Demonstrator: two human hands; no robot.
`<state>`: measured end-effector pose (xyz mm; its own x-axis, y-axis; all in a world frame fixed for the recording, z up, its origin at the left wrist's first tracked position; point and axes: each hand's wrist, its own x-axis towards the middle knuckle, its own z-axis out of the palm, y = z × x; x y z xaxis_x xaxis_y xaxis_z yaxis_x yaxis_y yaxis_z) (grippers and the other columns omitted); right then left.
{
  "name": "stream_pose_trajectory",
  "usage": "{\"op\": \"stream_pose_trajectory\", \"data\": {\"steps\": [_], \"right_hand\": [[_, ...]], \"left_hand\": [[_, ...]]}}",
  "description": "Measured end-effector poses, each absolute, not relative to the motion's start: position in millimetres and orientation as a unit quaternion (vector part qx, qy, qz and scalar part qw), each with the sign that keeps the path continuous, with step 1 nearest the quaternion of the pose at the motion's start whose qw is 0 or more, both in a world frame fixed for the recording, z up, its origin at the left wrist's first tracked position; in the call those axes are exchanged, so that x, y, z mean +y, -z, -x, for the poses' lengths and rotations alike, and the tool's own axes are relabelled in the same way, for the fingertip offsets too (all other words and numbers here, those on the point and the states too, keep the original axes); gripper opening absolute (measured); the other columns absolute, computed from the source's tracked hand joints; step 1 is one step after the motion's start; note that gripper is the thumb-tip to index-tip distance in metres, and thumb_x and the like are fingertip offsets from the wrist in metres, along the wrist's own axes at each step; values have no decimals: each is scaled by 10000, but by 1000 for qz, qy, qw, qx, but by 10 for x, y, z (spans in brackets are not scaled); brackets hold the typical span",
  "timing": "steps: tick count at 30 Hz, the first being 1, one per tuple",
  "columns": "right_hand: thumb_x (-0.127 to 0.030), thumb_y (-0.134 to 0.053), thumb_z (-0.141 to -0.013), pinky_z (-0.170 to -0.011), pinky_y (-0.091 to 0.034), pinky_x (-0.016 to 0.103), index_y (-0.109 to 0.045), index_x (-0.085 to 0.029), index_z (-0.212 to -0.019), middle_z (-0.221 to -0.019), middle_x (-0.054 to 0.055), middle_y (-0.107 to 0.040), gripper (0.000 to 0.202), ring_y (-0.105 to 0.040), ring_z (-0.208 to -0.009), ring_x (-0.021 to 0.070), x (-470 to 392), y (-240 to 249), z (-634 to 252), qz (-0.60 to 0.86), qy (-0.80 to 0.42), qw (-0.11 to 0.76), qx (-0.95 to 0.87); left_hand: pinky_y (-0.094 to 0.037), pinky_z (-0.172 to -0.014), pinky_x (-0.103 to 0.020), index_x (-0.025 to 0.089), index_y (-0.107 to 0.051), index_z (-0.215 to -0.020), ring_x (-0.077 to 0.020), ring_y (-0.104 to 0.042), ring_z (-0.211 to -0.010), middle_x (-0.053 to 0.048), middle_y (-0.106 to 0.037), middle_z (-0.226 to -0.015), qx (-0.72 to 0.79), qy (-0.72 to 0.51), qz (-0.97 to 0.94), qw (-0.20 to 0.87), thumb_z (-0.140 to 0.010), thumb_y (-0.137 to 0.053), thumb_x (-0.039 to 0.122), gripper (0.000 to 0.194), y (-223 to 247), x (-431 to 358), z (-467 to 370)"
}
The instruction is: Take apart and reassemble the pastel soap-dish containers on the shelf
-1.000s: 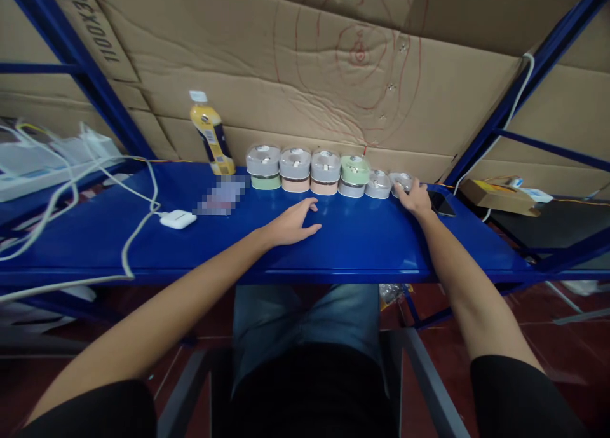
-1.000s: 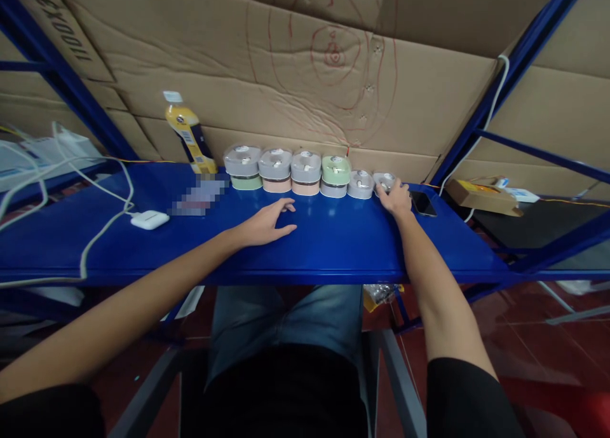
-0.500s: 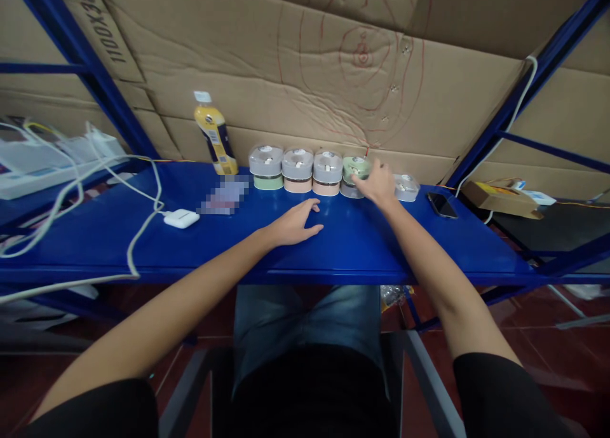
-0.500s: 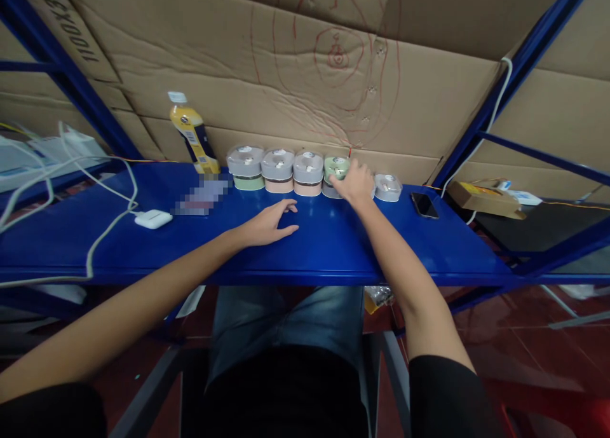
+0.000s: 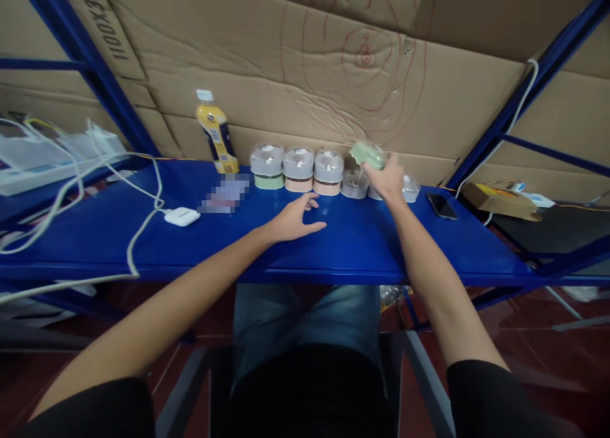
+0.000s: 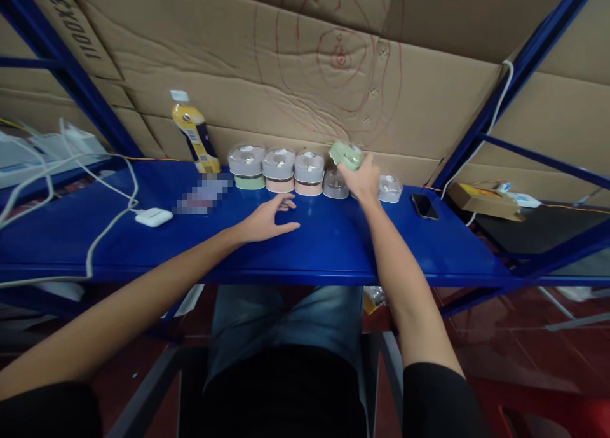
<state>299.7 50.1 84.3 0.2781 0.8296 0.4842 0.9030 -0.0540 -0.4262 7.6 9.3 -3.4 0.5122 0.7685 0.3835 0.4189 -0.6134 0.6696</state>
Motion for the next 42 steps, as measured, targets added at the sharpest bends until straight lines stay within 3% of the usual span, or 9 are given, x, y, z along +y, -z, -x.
{"op": "stream_pose_trajectory", "data": {"steps": [3, 6, 11, 19, 26, 29, 33, 37, 42], "right_hand": [[-550, -562, -995, -1132, -529, 528, -486, -175, -1597, -1566, 199, -639, 714, -621, -1405, 392, 273, -923, -3117, 611, -1, 369, -700], [-513, -674, -905, -1144, -545, 545, -581, -260, -1521, -1492, 99, -704, 672, -661, -1352, 372, 127, -868, -3074, 478, -156, 350, -791], [-511, -896, -697, -1235, -523, 523, -584, -226, -1527, -1558, 126, -671, 931, -642, -1431, 368, 143, -619, -2870, 330, -315, 250, -854], [-669, -981, -664, -1282, -478, 634, -588, -221, -1600, -1613, 177, -646, 1110, -619, -1487, 427, 94, -422, -2664, 371, -207, 214, -879], [-684, -837, -845, -1221, -516, 614, -627, -252, -1553, -1561, 152, -690, 856, -661, -1408, 409, 43, -480, -2669, 373, -138, 266, -878], [-722, -713, -943, -1132, -571, 577, -621, -247, -1531, -1427, 135, -757, 762, -717, -1276, 379, 88, -525, -2926, 446, -142, 294, -833], [-759, -669, -953, -1074, -590, 551, -635, -204, -1483, -1260, 135, -790, 768, -723, -1180, 366, 149, -501, -3119, 514, -128, 312, -789], [-731, -657, -970, -1061, -601, 525, -625, -225, -1473, -1278, 124, -786, 715, -720, -1189, 356, 170, -462, -3089, 517, -129, 315, -785], [-657, -647, -988, -1120, -581, 533, -583, -223, -1526, -1424, 139, -746, 694, -711, -1262, 363, 169, -491, -3090, 512, -129, 323, -786]], "left_hand": [[-508, -1264, -585, 188, -443, -1596, -374, -663, -1436, -229, -660, -1504, 332, -404, -781, 340, -810, -904, 551, 980, 18, 179, -34], [-485, -1285, -576, 212, -399, -1643, -378, -616, -1509, -234, -616, -1590, 320, -428, -744, 401, -809, -902, 526, 1023, -34, 239, 24], [-451, -1304, -611, 188, -511, -1587, -422, -575, -1541, -227, -601, -1633, 335, -397, -777, 356, -718, -972, 531, 1041, -113, 184, 104], [-486, -1249, -624, 200, -535, -1570, -456, -623, -1474, -211, -655, -1575, 358, -355, -816, 284, -587, -1047, 598, 1178, -9, 152, 37], [-477, -1257, -626, 208, -464, -1653, -436, -626, -1453, -211, -637, -1577, 346, -360, -827, 258, -663, -1009, 598, 1196, -16, 141, 58], [-454, -1287, -620, 244, -606, -1581, -416, -615, -1448, -162, -649, -1522, 332, -331, -858, 211, -796, -910, 638, 929, -49, 108, 74], [-433, -1315, -629, 293, -822, -1351, -410, -594, -1445, -136, -623, -1427, 326, -282, -884, 181, -935, -755, 688, 578, -74, 52, 69], [-379, -1352, -647, 285, -850, -1310, -425, -529, -1516, -142, -606, -1488, 328, -299, -878, 180, -974, -709, 680, 538, -92, 62, 87], [-417, -1322, -641, 222, -843, -1271, -404, -601, -1429, -161, -643, -1454, 369, -346, -846, 166, -994, -646, 709, 594, -107, 220, 226]]}}
